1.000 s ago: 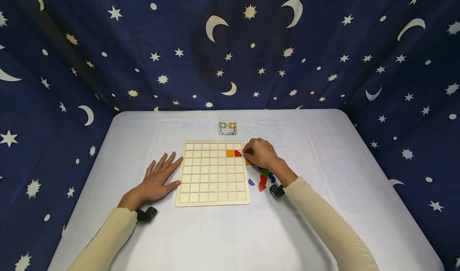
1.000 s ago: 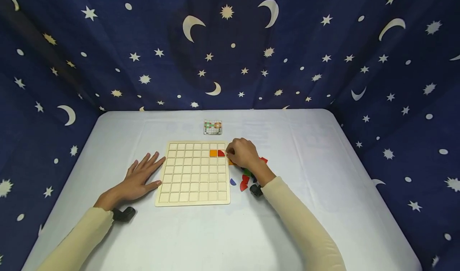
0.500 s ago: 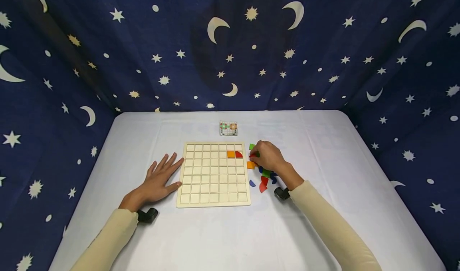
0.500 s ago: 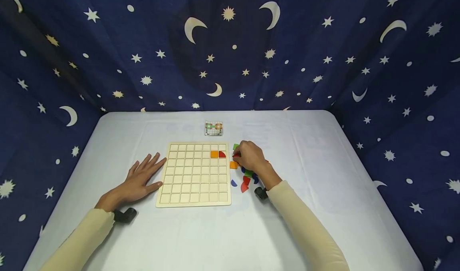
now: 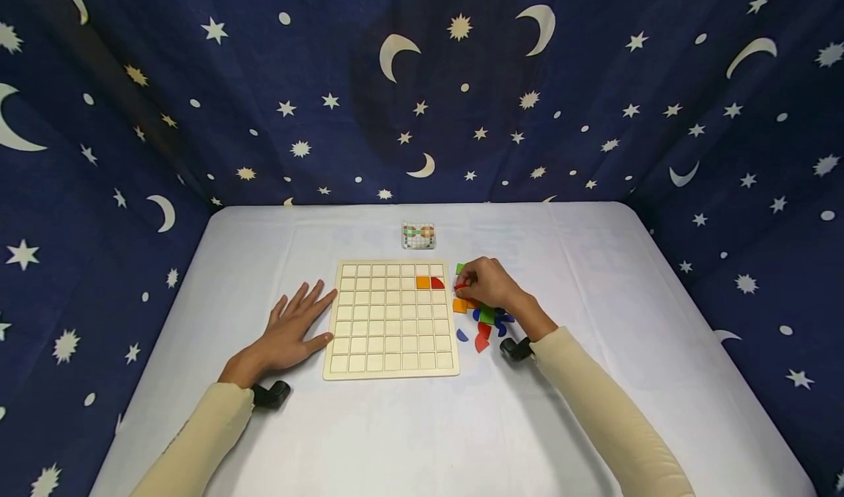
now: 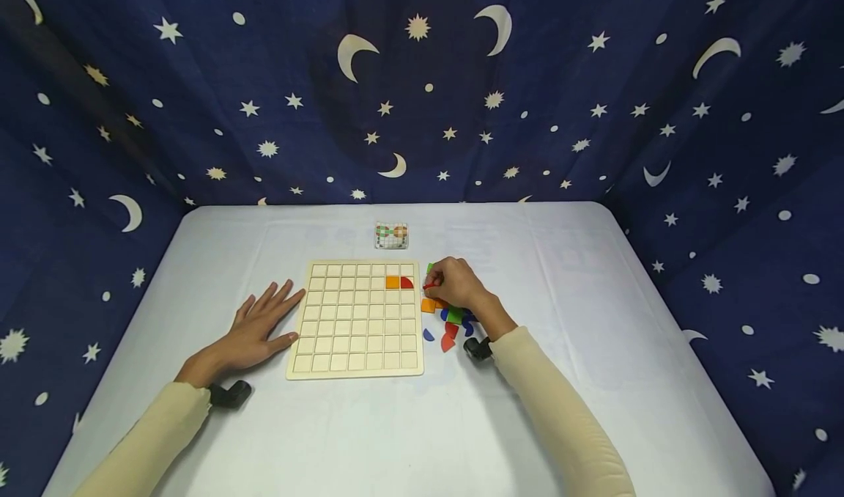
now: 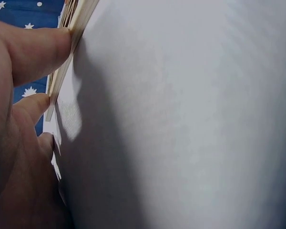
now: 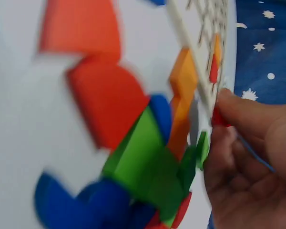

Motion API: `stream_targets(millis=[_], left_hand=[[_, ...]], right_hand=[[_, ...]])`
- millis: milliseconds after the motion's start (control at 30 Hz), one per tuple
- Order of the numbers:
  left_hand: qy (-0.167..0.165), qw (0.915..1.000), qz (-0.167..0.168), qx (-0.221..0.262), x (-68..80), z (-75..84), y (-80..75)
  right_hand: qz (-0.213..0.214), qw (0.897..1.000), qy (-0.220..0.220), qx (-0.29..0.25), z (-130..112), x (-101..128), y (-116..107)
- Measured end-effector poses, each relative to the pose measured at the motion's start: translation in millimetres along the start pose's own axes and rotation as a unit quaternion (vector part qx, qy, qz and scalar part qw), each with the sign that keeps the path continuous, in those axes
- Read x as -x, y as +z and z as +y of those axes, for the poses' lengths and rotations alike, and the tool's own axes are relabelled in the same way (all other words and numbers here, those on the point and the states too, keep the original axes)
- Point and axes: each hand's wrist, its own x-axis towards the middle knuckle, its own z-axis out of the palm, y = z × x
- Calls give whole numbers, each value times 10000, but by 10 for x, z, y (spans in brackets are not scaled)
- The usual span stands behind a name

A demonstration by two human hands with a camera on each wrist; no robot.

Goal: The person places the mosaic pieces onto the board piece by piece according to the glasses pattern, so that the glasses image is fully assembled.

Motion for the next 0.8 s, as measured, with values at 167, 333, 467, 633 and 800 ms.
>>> stream_targets(millis=[167,333,467,633,800], left_hand=[[-42,10000,34,-6,4,6,7],[-47,10000,53,-26,3,8,8],[-45,10000,19,17,2,10,0],[-29,10000,23,66,-2,9,0],[-52,10000,45,8,7,18,-1]], right_hand=[[441,9945,-395,-866,-67,-50,36],[603,9831,-441,-1671,-205,-139,111],[583,9781,-399,-1958,-318,-234,195],[372,9886,-685,-1285,-430,-325,290],[92,9945,-940,-457,-511,-393,383]])
